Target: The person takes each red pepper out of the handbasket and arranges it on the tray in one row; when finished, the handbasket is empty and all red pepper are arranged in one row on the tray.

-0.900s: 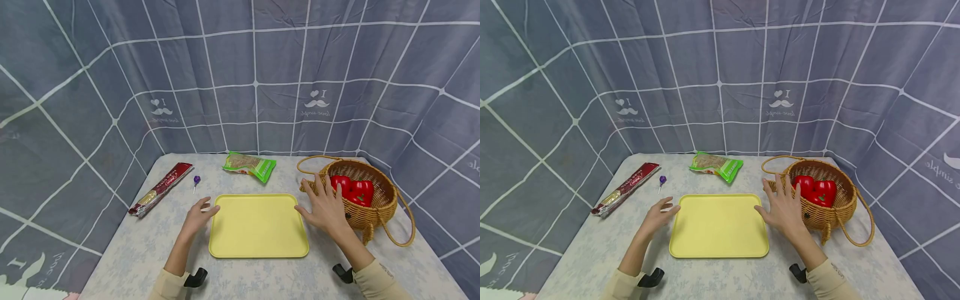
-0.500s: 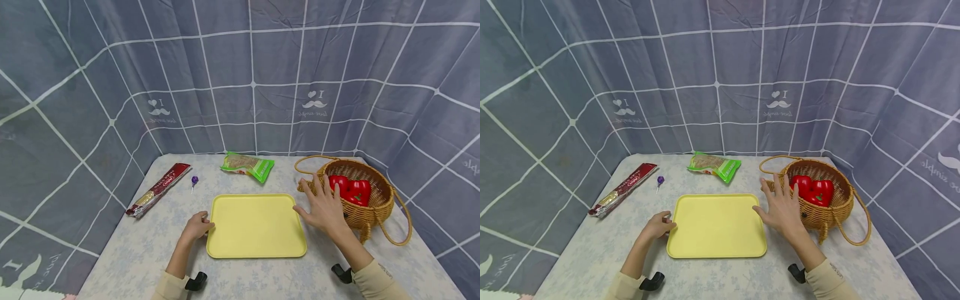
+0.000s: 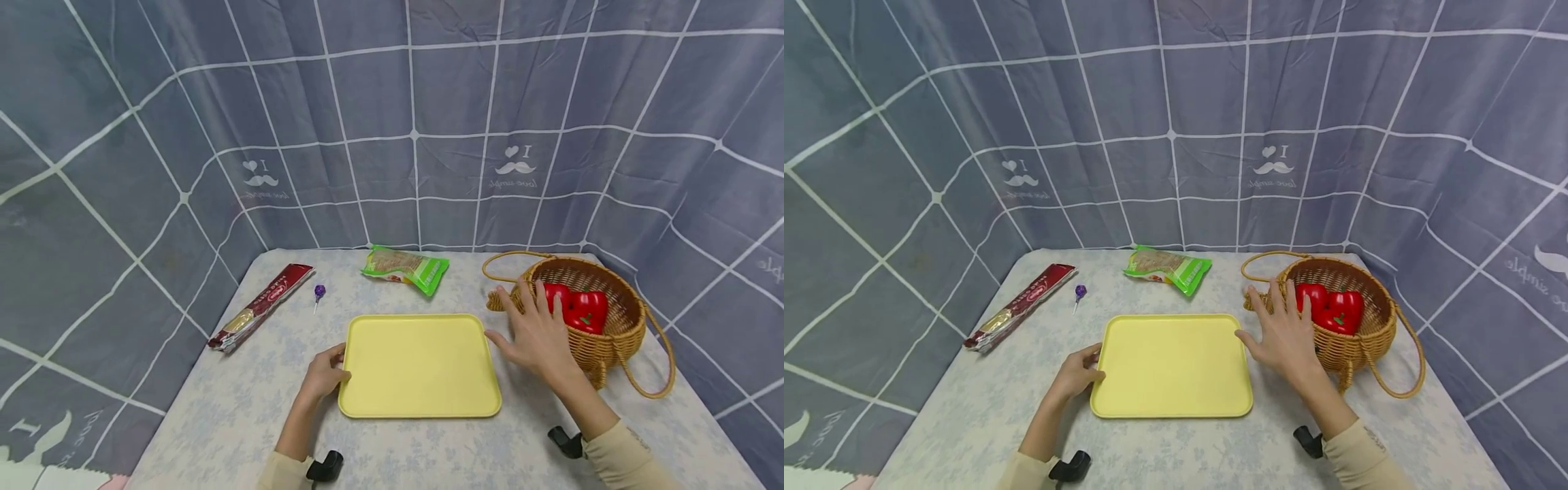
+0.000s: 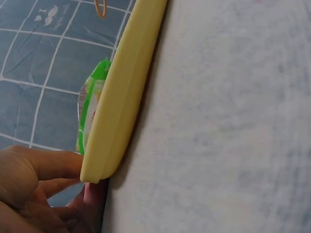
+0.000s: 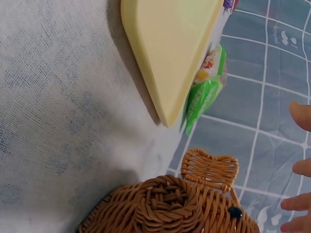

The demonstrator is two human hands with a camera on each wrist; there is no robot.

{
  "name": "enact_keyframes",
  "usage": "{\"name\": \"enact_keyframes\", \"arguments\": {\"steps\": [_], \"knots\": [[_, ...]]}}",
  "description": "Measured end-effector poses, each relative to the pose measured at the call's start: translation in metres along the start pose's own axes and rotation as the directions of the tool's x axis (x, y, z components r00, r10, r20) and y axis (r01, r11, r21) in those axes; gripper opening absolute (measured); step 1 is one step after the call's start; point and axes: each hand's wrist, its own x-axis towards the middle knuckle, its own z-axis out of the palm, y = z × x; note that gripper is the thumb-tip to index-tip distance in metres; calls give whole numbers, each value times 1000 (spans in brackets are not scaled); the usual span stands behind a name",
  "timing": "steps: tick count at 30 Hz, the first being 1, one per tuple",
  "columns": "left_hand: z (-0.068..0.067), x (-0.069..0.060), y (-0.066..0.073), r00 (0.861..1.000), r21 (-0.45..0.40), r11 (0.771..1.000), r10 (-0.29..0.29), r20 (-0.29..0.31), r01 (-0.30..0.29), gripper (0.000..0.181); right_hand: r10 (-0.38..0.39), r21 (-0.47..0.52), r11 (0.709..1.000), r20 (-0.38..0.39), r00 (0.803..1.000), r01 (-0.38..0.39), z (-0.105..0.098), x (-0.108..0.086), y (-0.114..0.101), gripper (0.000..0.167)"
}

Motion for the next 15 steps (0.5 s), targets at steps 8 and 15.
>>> {"name": "enact_keyframes", "arguments": {"steps": [8,15], "knots": [[3,5,-8,1000,-78,997,-3,11,4,69,44,15,999,-4,999,-44,-11,-1,12,85],[1,5,-12,1000,-137,991,-3,-1,3,66,68,75,995,0,998,-67,-20,1,23,83]]}}
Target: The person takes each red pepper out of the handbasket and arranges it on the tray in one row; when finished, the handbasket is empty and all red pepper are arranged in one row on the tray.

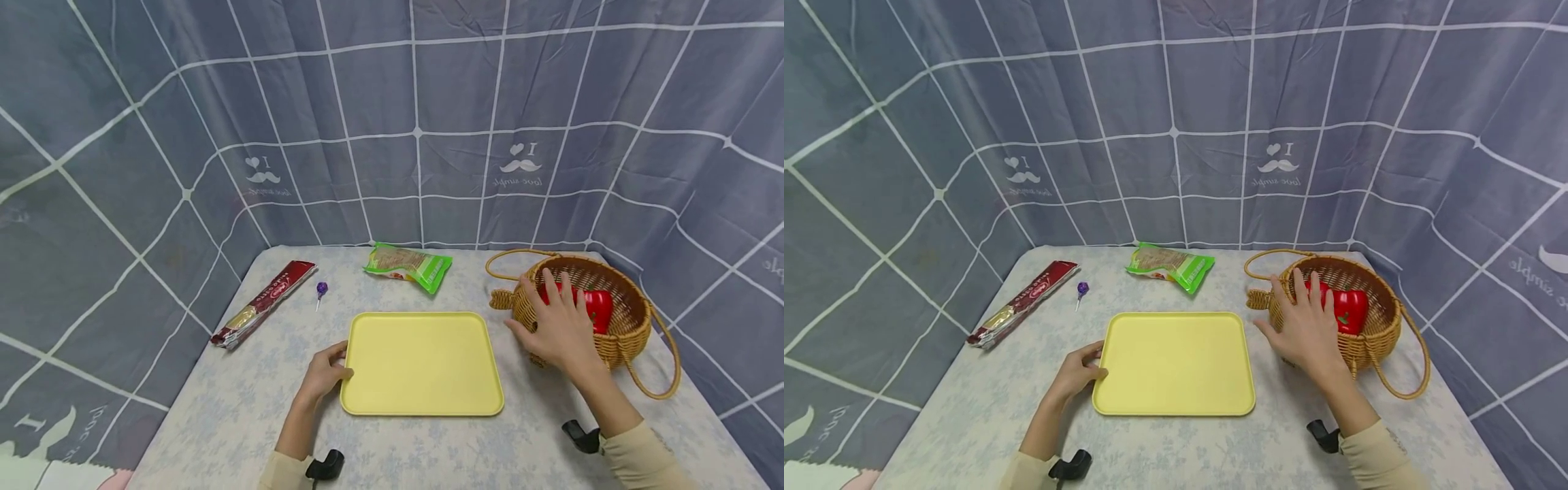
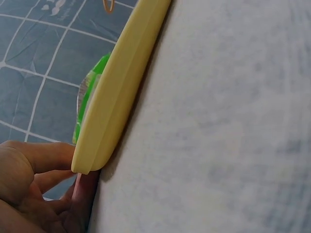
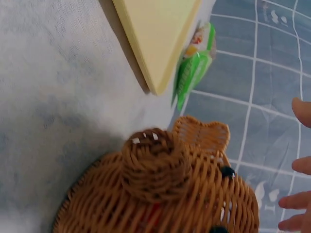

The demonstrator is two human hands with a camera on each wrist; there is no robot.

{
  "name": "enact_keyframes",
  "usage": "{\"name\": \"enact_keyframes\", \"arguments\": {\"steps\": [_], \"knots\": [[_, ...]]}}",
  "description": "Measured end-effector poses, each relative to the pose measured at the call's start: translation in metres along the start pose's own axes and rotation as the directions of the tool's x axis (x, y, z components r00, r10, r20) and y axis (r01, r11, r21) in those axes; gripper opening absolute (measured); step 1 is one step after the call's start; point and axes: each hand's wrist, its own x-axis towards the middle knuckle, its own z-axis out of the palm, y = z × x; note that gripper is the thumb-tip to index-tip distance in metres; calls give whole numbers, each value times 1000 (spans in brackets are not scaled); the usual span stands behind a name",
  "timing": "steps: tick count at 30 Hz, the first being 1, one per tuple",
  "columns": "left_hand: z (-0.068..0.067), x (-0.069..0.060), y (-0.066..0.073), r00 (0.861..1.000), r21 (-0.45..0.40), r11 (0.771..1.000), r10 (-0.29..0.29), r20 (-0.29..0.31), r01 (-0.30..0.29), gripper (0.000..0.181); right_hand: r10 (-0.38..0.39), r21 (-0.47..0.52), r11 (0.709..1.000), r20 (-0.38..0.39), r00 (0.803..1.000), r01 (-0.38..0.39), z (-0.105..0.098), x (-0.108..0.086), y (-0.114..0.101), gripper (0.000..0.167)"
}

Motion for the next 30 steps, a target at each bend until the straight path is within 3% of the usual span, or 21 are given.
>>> {"name": "enact_keyframes", "arguments": {"steps": [5,9,14,24,27,30], "knots": [[0,1,3,1000,-6,1000,0,9,0,65,25,95,995,64,998,-31,-15,-1,15,88],[-4,-1,6,1000,2,1000,-8,25,8,67,43,219,973,152,987,-76,-29,2,28,89],[-9,-4,3,999,6,1000,-23,41,23,68,46,396,909,209,977,-128,-44,7,46,84],[-14,-9,-4,997,-44,999,-1,82,5,70,-39,653,748,219,975,-116,-54,21,81,66],[-14,-10,-5,996,-54,999,2,94,3,70,-25,664,732,249,968,-152,-55,24,89,64],[-14,-10,-6,995,-65,998,2,97,4,70,2,651,733,285,959,-195,-56,26,95,64]]}}
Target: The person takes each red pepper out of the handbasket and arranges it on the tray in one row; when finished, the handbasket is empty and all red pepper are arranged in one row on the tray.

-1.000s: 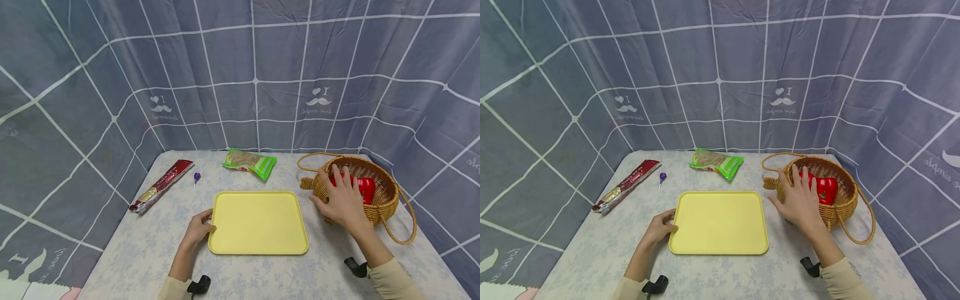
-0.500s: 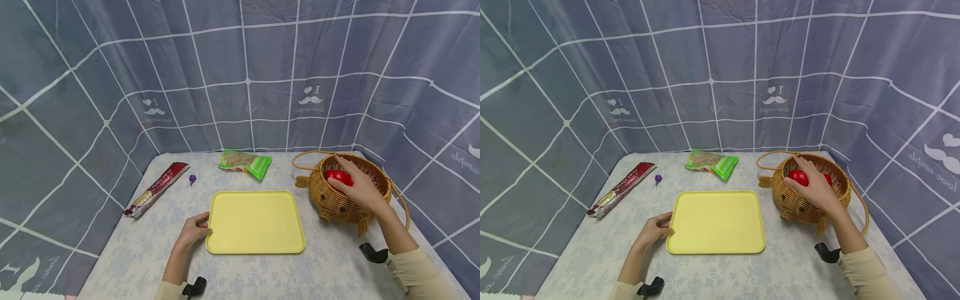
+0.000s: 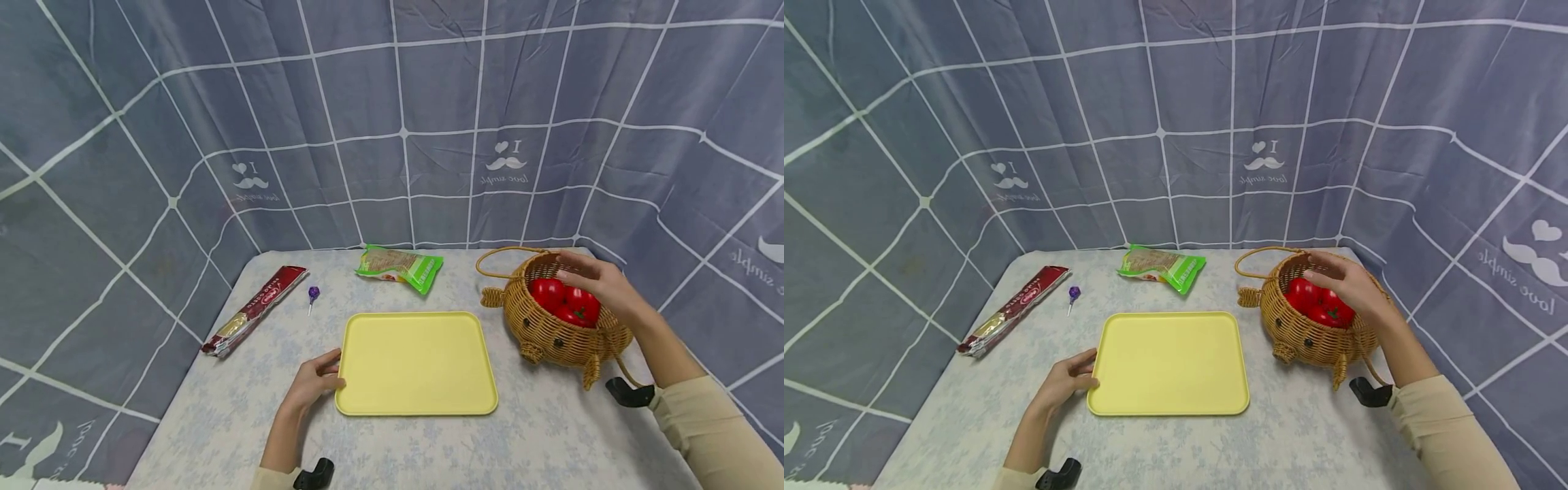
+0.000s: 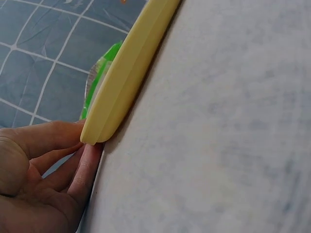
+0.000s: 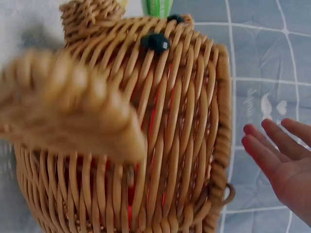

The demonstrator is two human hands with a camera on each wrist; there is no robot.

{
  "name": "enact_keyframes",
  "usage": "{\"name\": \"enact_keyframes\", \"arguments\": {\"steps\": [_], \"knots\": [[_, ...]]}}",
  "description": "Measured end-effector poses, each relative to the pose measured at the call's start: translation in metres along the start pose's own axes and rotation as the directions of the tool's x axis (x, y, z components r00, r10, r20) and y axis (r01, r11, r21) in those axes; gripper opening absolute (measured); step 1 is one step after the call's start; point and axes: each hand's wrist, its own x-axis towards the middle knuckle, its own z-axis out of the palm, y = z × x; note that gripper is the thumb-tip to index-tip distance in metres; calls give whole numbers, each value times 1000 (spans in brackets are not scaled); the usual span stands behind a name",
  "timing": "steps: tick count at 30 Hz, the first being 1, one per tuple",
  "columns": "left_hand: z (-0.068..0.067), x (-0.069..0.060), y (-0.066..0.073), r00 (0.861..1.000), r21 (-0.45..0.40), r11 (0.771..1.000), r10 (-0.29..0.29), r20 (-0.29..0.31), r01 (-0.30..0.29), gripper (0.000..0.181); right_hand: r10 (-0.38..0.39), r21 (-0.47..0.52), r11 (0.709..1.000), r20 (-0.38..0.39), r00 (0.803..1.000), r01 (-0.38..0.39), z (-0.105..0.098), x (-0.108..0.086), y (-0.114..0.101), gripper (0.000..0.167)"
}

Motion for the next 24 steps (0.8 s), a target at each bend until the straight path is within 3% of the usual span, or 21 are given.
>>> {"name": "enact_keyframes", "arguments": {"steps": [10,19,24], "knots": [[-2,3,-7,1000,-21,1000,19,19,-19,72,72,2,997,104,992,-72,-10,18,13,69],[-9,1,-5,994,-16,1000,24,108,-23,77,139,-103,988,250,958,-116,-8,40,23,70],[-10,1,-3,988,18,999,31,150,-34,79,147,-174,980,307,940,-96,-1,48,26,74]]}}
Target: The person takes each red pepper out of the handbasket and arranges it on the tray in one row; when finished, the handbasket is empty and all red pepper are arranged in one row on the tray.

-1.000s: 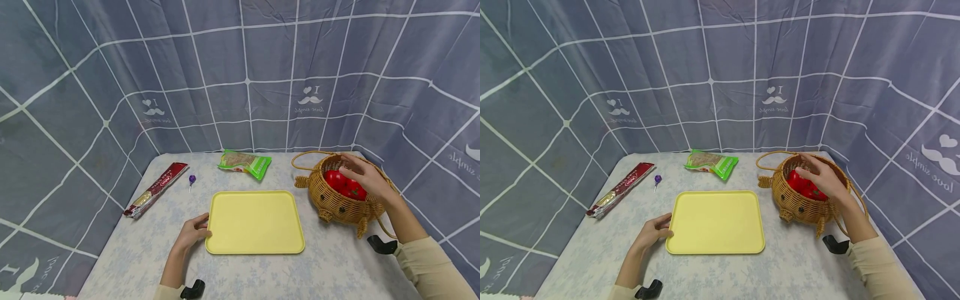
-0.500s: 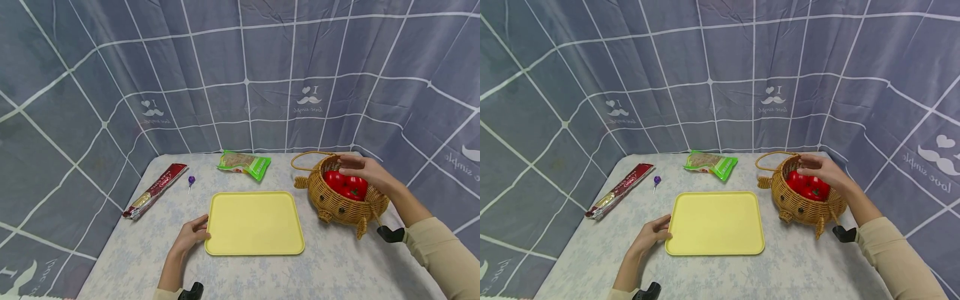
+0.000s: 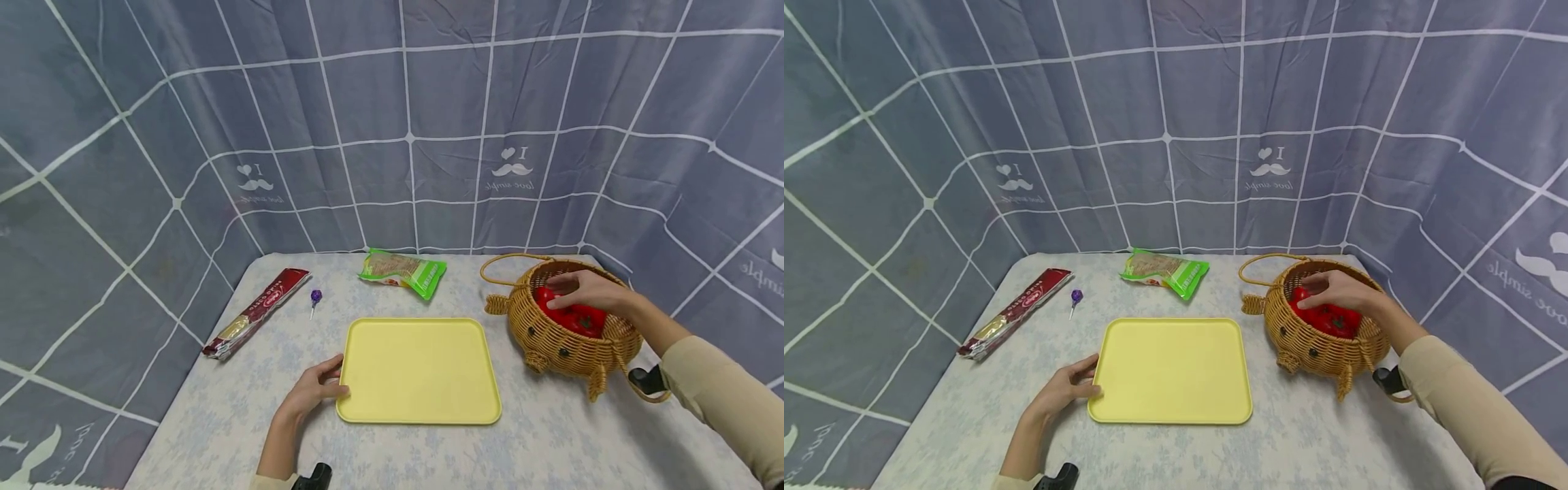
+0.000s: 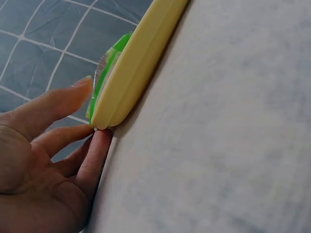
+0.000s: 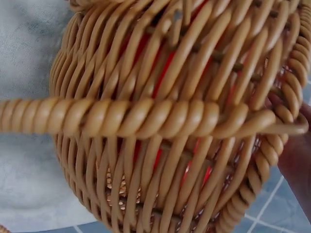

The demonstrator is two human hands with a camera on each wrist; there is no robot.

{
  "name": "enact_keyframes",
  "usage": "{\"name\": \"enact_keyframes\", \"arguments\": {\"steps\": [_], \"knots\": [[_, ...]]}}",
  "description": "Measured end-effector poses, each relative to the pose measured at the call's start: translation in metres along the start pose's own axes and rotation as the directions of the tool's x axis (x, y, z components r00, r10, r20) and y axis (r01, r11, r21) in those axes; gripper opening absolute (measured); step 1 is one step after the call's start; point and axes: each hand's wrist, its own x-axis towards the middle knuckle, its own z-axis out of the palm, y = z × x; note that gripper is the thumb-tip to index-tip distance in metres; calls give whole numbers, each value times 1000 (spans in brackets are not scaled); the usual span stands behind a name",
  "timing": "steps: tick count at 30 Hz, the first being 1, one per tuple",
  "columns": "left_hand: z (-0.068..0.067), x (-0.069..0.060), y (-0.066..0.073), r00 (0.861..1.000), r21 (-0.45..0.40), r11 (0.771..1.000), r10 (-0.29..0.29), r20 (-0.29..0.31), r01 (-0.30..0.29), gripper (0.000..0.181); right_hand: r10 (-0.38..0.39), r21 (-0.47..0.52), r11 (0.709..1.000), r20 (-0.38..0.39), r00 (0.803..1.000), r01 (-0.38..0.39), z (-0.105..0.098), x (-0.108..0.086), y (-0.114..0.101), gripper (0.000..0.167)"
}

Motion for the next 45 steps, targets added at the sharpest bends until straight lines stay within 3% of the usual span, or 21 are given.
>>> {"name": "enact_keyframes", "arguments": {"steps": [10,15,22,45], "knots": [[-2,-1,-3,997,-6,1000,31,65,-30,83,32,-55,998,65,997,-28,7,14,3,78],[-2,0,-2,998,-41,999,22,55,-19,83,26,-47,999,86,996,-22,5,16,3,76],[-2,1,-1,999,-27,1000,7,43,-6,84,16,-63,998,123,992,-8,8,21,6,73],[-2,2,0,999,-52,999,12,35,-10,83,-58,-153,986,8,998,59,25,23,8,58]]}}
